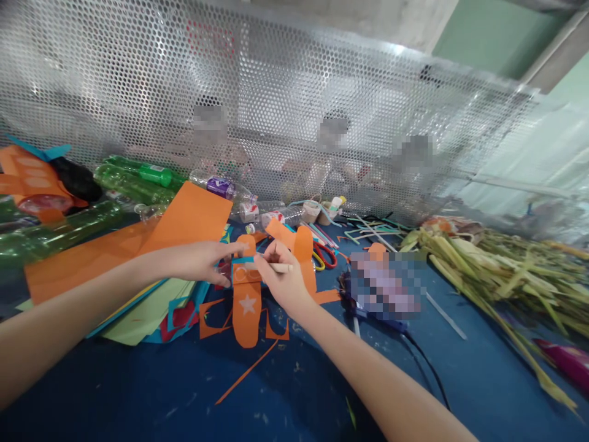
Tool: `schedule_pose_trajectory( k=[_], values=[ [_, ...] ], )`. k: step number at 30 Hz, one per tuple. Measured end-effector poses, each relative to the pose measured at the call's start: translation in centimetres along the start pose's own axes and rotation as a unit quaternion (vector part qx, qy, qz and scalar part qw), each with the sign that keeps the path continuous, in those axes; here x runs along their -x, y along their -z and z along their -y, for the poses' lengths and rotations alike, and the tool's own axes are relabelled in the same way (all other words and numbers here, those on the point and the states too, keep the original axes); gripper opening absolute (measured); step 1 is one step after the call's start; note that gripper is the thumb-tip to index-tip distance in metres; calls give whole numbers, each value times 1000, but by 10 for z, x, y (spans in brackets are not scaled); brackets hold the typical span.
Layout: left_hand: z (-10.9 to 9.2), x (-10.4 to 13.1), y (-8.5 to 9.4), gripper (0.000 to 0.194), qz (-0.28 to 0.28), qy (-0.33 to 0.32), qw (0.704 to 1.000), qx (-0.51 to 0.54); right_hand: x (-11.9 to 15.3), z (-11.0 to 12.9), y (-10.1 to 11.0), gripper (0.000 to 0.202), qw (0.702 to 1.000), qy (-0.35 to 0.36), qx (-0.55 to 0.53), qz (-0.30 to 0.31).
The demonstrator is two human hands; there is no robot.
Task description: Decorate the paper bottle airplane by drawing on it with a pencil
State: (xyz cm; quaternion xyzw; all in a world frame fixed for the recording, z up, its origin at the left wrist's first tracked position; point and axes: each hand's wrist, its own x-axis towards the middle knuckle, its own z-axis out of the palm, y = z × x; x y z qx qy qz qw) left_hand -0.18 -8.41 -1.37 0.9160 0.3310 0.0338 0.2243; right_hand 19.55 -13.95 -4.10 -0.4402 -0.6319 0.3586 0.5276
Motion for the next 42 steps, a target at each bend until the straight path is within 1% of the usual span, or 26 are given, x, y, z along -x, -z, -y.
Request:
schedule_pose_trajectory(
  k=[4,8,13,19,24,29,33,37,42],
  values=[
    [3,-1,-1,54,-4,1,1000,2,0,-2,-2,29,1000,-8,22,-6],
    [1,0,-1,56,1,5,1000,0,-1,-3,-2,27,1000,-5,28,-10],
    [-1,1,0,54,0,-3,1000,-1,-1,-1,-2,27,999,-8,35,-12],
    [0,-1,0,54,-3,4,1000,-9,0,1,-2,28,999,-11,46,-16],
    [-1,0,0,56,2,8,1000,-10,0,-1,-2,28,999,-2,39,-12],
    [0,0,0,55,6,14,1000,-5,-1,-1,-2,28,999,-7,36,-3],
    [1,-1,-1,59,0,15,1000,-8,-1,1,-2,27,999,-17,28,-2],
    [1,-1,-1,60,7,17,1000,-2,0,4,-3,27,999,-23,28,-3],
    [1,-1,-2,59,-3,19,1000,-15,0,4,-3,26,999,-25,31,8]
  ],
)
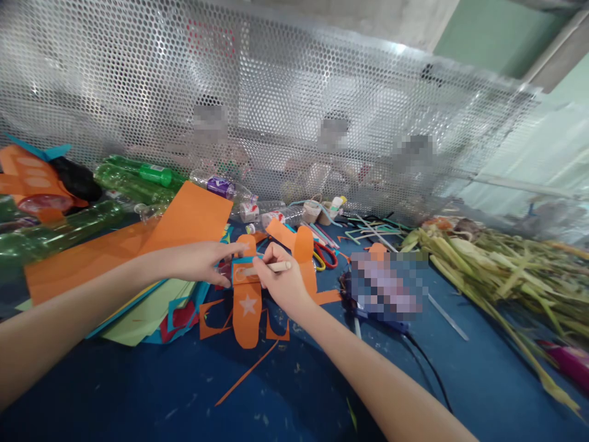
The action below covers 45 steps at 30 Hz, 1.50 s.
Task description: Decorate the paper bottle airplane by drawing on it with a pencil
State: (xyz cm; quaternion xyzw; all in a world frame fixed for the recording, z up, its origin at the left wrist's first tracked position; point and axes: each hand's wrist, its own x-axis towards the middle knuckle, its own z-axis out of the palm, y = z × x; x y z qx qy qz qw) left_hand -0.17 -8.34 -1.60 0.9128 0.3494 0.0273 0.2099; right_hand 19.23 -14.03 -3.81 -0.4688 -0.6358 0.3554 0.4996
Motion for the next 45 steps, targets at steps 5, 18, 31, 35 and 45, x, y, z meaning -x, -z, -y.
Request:
schedule_pose_trajectory(
  k=[5,18,31,35,45],
  values=[
    [1,-1,0,58,1,-4,1000,3,0,0,-1,25,1000,-1,-1,1],
    [2,-1,-1,54,-4,1,1000,-2,0,-4,-1,22,1000,1,-4,18],
    [-1,0,1,54,3,-10,1000,5,0,-4,0,22,1000,3,4,15],
    [-2,1,1,52,5,-1,1000,3,0,-4,0,22,1000,-3,22,20],
    [-2,0,2,53,7,0,1000,10,1,-1,0,23,1000,5,17,19]
  ],
)
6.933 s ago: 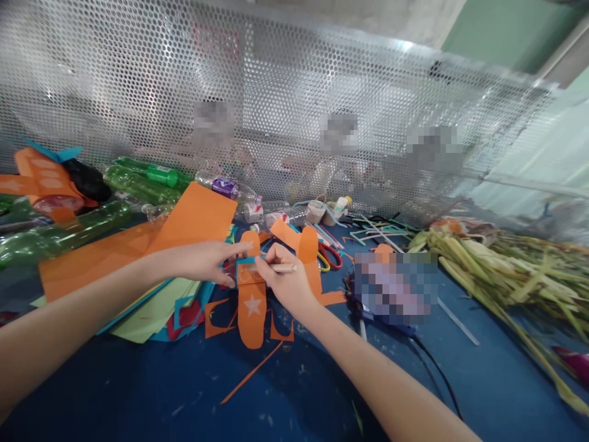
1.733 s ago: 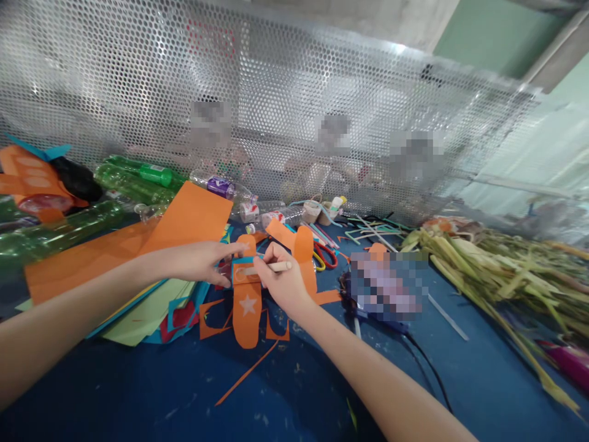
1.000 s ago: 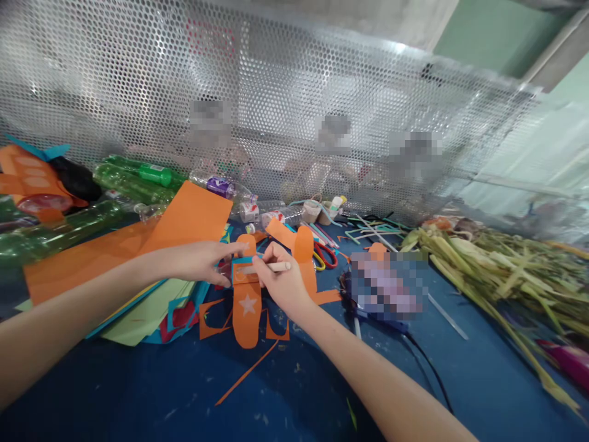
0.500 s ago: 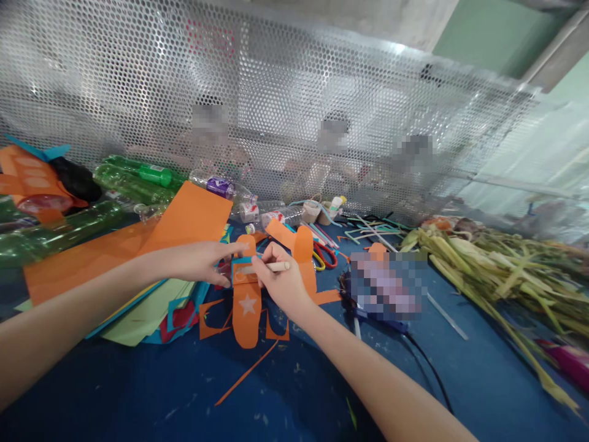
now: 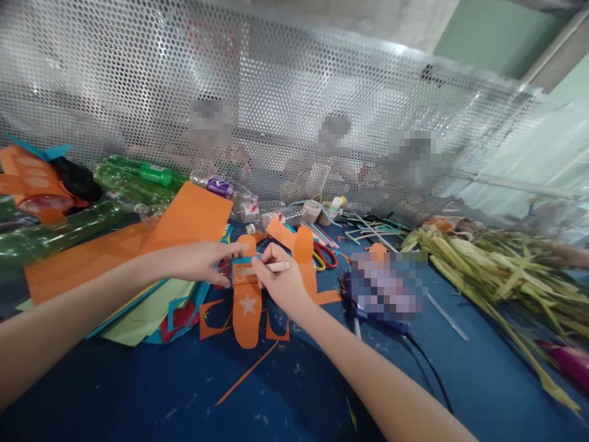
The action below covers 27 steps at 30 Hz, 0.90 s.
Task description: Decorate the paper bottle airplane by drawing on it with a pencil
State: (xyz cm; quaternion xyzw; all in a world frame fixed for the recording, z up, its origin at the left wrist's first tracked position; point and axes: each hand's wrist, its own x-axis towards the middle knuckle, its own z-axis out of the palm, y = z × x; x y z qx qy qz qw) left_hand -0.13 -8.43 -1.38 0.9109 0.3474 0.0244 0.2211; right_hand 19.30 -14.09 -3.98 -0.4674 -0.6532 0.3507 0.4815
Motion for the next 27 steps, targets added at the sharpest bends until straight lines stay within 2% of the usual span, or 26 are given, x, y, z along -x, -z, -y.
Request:
schedule_pose_trajectory(
  k=[6,18,24,27],
  values=[
    [1,-1,0,54,-2,-13,1000,-1,-1,-3,0,22,1000,12,0,-10],
    [-3,1,2,60,1,-6,1000,-6,0,-3,0,22,999,-13,32,-9],
    [-4,1,1,48,-3,-6,1000,-10,-1,-2,1,25,999,-4,-38,-9],
    [-6,2,2,47,1,2,1000,-7,-1,-2,2,27,997,2,-63,-33]
  ],
)
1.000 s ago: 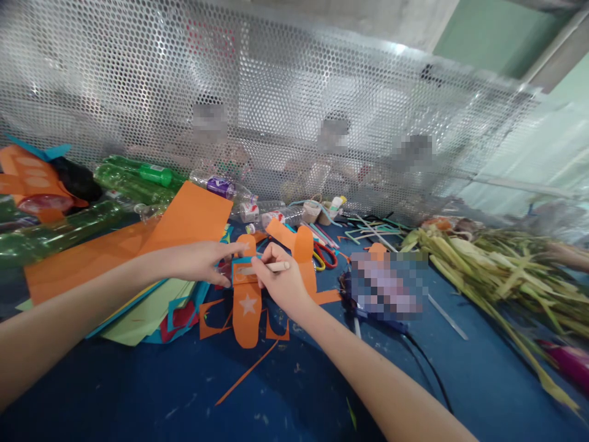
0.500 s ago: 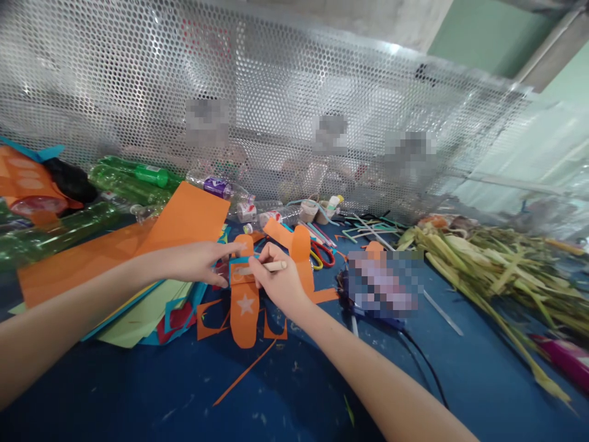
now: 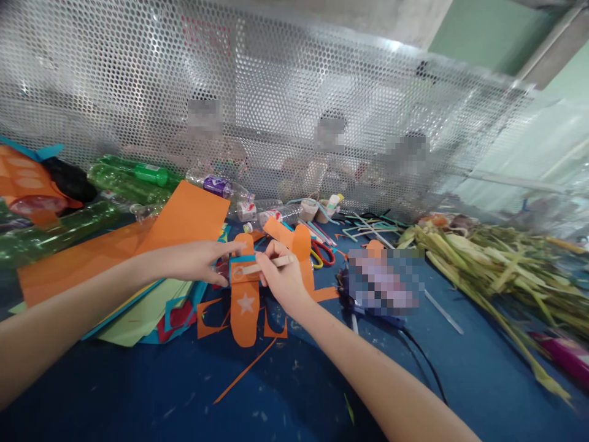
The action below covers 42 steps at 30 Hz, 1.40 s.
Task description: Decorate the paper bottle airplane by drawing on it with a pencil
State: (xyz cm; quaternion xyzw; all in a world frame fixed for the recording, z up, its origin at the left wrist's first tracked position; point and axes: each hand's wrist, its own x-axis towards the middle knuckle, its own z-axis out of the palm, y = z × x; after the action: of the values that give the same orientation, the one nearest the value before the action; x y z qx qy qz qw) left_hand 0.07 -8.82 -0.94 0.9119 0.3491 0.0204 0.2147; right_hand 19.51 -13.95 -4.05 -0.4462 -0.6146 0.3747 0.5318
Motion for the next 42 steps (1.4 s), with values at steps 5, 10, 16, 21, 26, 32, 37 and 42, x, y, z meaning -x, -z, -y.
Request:
schedule_pose_trajectory(
  k=[5,10,16,21,26,32,37,42],
  values=[
    [1,0,0,56,-3,8,1000,0,0,1,1,29,1000,4,11,-27],
    [2,1,-1,57,-8,-3,1000,6,0,0,0,28,999,6,46,-1],
    [7,0,-3,56,-12,-16,1000,16,0,0,0,26,999,9,48,16],
    [10,-1,-5,59,-18,-21,1000,10,0,2,-1,25,998,5,57,22],
    [10,-1,-4,59,-19,-21,1000,5,1,0,0,24,998,8,63,28],
    [10,-1,-4,61,-11,-11,1000,1,0,-1,0,25,996,10,81,25],
    [10,-2,-4,61,-14,-14,1000,5,0,-2,0,24,996,14,81,31],
    [12,-3,-6,60,-18,-25,1000,5,0,0,0,24,996,13,87,29]
  ],
)
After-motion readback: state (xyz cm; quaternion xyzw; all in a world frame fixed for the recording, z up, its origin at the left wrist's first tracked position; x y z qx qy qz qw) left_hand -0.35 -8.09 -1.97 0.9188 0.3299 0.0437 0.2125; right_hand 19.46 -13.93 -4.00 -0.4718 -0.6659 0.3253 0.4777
